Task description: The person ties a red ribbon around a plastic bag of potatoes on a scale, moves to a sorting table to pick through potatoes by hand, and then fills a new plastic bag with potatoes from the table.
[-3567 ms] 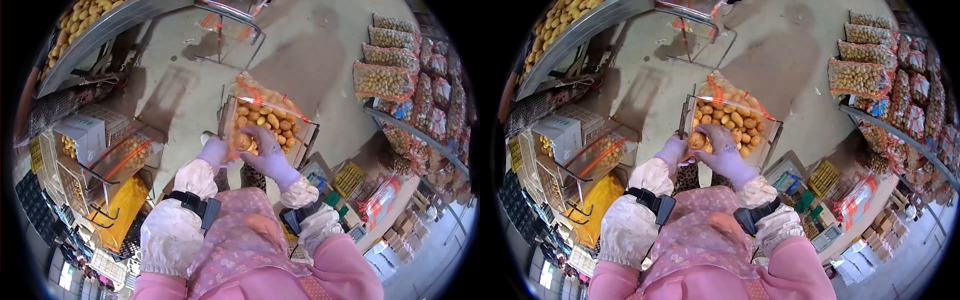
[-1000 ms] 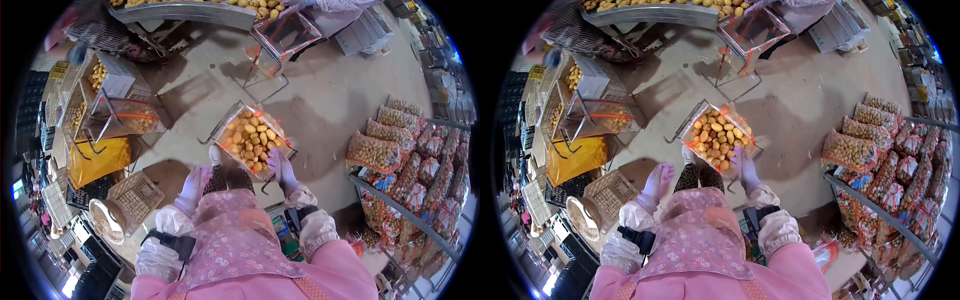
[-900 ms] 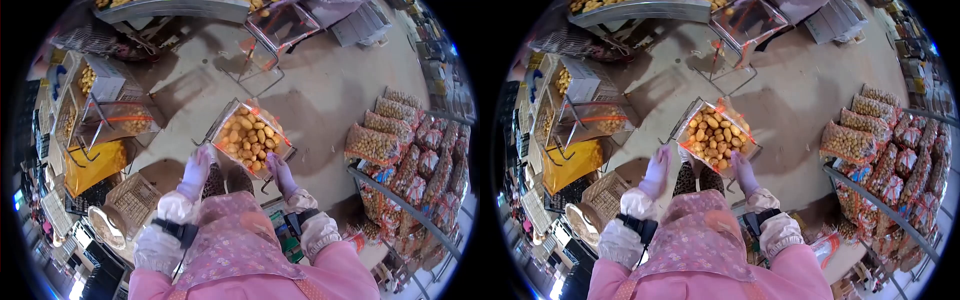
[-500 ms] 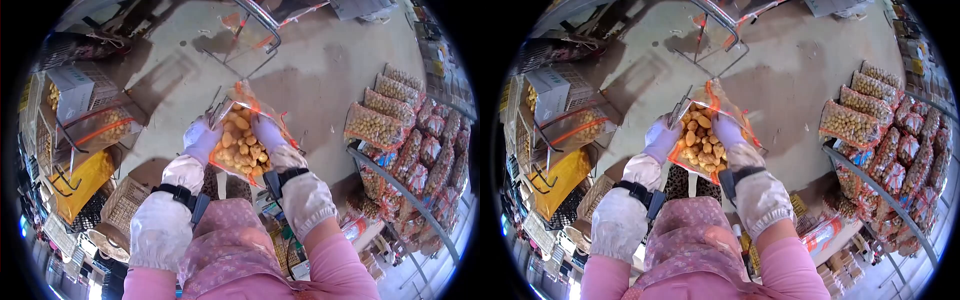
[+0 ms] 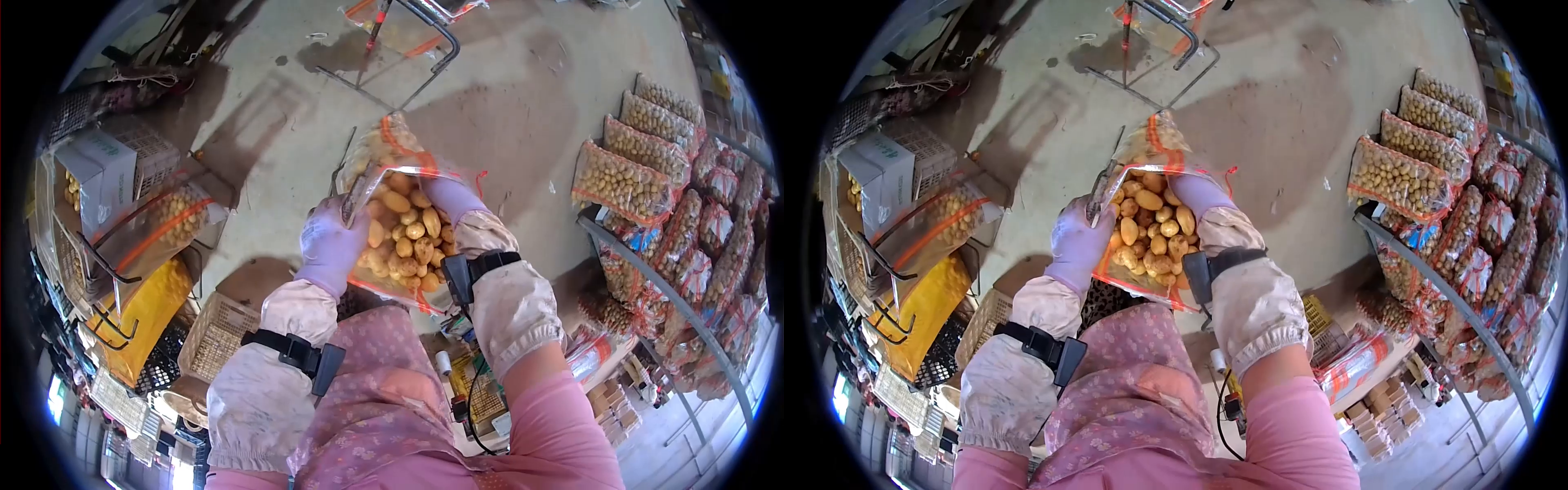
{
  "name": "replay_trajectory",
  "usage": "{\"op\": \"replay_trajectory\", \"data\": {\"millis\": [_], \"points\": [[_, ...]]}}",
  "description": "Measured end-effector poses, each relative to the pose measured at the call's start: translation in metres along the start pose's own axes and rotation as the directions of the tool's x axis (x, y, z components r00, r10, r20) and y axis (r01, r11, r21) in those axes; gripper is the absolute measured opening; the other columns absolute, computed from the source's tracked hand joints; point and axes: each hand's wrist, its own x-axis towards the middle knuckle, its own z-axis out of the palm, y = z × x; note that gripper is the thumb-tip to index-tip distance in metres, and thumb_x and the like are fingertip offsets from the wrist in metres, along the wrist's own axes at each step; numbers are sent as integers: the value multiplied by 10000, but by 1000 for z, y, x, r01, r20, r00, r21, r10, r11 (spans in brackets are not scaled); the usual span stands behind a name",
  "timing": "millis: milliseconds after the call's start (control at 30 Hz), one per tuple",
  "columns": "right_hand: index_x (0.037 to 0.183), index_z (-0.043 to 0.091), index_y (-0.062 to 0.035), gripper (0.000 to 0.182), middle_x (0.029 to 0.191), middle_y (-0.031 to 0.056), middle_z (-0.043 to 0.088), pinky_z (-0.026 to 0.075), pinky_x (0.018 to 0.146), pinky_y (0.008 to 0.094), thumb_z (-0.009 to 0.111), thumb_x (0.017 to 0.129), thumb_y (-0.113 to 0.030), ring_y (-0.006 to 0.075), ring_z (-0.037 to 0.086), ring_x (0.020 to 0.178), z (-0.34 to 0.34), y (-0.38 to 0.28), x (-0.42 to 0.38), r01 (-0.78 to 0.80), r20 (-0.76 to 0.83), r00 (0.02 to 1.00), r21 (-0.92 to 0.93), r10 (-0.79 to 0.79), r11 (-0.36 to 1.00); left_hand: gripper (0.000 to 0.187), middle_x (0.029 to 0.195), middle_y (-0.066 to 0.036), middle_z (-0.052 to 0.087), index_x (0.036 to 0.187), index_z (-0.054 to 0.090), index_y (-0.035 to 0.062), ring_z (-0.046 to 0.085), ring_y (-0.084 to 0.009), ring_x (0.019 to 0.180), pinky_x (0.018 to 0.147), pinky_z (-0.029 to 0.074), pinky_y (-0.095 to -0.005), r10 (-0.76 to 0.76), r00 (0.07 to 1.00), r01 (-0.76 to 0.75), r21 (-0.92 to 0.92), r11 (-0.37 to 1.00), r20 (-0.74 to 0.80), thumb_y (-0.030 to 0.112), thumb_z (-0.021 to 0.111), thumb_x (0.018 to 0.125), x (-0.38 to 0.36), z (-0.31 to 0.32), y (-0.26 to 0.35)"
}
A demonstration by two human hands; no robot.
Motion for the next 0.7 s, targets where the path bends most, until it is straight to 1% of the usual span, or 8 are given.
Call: {"op": "replay_trajectory", "data": {"millis": [67,133,267,367,467,600,667,700], "points": [[1217,602,-67,388,1291,174,602,475,934,483,449,973,-328,396,571,1147,-31,-20,-55,96,-10,993,629,-115,771,367,969,-198,670,1046,673,49,635,-394,924,821,502,-469,-18,1000,18,10,1000,16,349,665,834,-3,-7,-2],[1222,616,-131,339,1254,160,604,482,916,480,506,939,-284,372,575,1128,25,-23,-63,205,-246,955,152,-164,967,362,964,-200,670,1043,673,47,635,-395,923,820,503,-467,-37,999,36,17,999,37,344,661,836,-2,-10,-4],[1272,554,-224,350,1132,137,627,493,825,494,520,923,-223,321,610,1060,43,-52,-120,506,-387,730,-249,-564,826,335,962,-186,670,1036,674,61,636,-392,917,814,508,-476,-49,998,48,23,999,34,324,652,830,-4,-11,-7],[1194,553,-158,275,1133,196,652,496,796,478,510,931,-231,358,651,960,19,-62,-108,246,255,933,66,-254,967,316,965,-175,669,1024,677,71,637,-387,910,802,512,-482,-36,999,35,13,999,29,312,650,821,-4,-10,-9],[1129,572,-103,304,1049,200,675,492,811,489,598,886,-284,393,643,988,1,-24,-129,-2,78,997,110,-6,994,315,969,-177,668,1026,677,67,638,-384,911,803,513,-479,-20,1000,20,1,1000,19,304,650,820,-4,-10,-10],[1072,599,-56,294,1052,242,663,490,832,484,568,916,-303,417,628,993,3,29,-148,-2,-211,977,94,22,996,321,974,-176,669,1035,676,64,638,-385,911,804,513,-477,-3,1000,4,-14,1000,18,299,652,818,-4,-7,-12],[1060,622,-22,364,1032,264,653,491,854,468,509,954,-351,419,622,993,20,39,-137,39,-348,933,362,96,931,322,975,-173,670,1038,676,64,639,-385,911,804,512,-477,5,1000,-5,-16,1000,7,297,655,816,-5,-6,-11],[1064,635,-1,413,1091,268,640,485,884,465,501,966,-379,433,605,1018,40,49,-111,-55,-171,969,550,177,833,324,976,-171,671,1041,676,64,639,-385,912,804,512,-477,12,1000,-12,-13,1000,-7,295,658,815,-5,-7,-10]]}}
